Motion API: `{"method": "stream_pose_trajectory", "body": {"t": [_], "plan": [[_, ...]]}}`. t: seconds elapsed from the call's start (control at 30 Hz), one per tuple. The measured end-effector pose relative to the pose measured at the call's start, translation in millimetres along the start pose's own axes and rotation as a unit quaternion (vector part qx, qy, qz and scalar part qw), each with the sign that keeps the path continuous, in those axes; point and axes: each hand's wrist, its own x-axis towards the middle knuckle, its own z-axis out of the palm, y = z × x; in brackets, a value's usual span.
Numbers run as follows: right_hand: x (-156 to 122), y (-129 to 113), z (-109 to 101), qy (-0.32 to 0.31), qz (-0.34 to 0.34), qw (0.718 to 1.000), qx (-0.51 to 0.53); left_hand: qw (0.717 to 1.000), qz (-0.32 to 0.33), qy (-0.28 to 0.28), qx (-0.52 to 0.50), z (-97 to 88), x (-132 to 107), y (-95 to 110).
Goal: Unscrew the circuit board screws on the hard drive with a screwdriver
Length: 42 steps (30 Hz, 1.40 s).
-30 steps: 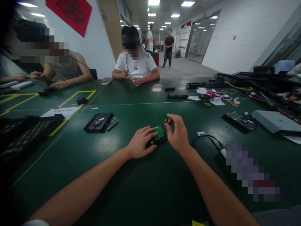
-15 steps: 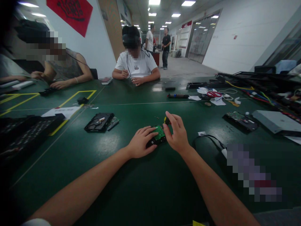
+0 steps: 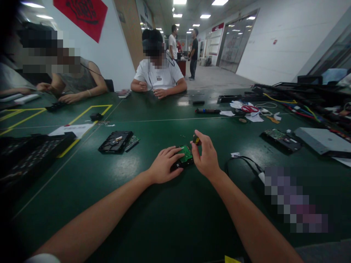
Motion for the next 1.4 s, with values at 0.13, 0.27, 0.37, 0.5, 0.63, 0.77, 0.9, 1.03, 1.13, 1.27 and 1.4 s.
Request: {"method": "stream_pose_trajectory", "body": {"t": [0.13, 0.27, 0.37, 0.5, 0.63, 0.77, 0.9, 1.03, 1.13, 1.27, 1.4], "plan": [[-0.2, -0.5, 0.2, 0.029, -0.009, 0.999, -0.024, 1.000, -0.002, -0.003, 0.003, 0.7, 0.2, -0.2], [-0.6, -1.2, 0.6, -0.002, -0.001, 1.000, 0.004, 1.000, 0.000, 0.003, 0.004, 1.4, -0.2, -0.5], [-1.7, -0.9, 1.3, -0.013, 0.017, 1.000, 0.021, 1.000, -0.001, 0.001, 0.004, 1.1, -0.4, -0.3], [-0.8, -0.9, 0.7, -0.002, 0.005, 1.000, -0.024, 1.000, -0.001, -0.001, 0.010, 0.3, -0.2, 0.2], [1.5, -2.6, -1.0, -0.007, -0.012, 0.999, -0.036, 1.000, -0.002, -0.001, 0.011, -0.4, 0.2, 0.6], [0.3, -2.5, -1.4, -0.015, 0.008, 1.000, -0.020, 1.000, -0.003, -0.002, 0.002, -1.2, 0.1, 0.8], [-1.3, -0.5, -0.9, -0.014, 0.026, 1.000, -0.008, 1.000, -0.004, -0.003, -0.006, -1.5, -0.1, 0.7], [0.9, -1.1, -1.3, -0.010, 0.015, 1.000, -0.016, 1.000, -0.005, -0.005, -0.003, -0.8, 0.3, 0.3], [3.7, -2.7, -2.1, -0.008, -0.011, 1.000, -0.028, 1.000, -0.003, -0.004, -0.003, -0.2, 0.3, 0.3], [5.1, -2.9, -2.2, -0.002, -0.014, 1.000, -0.026, 1.000, -0.004, -0.005, 0.001, -0.1, 0.1, 0.6], [4.4, -2.2, -1.7, 0.004, -0.005, 0.999, -0.034, 1.000, -0.003, -0.002, -0.001, -0.5, 0.2, 0.9]]}}
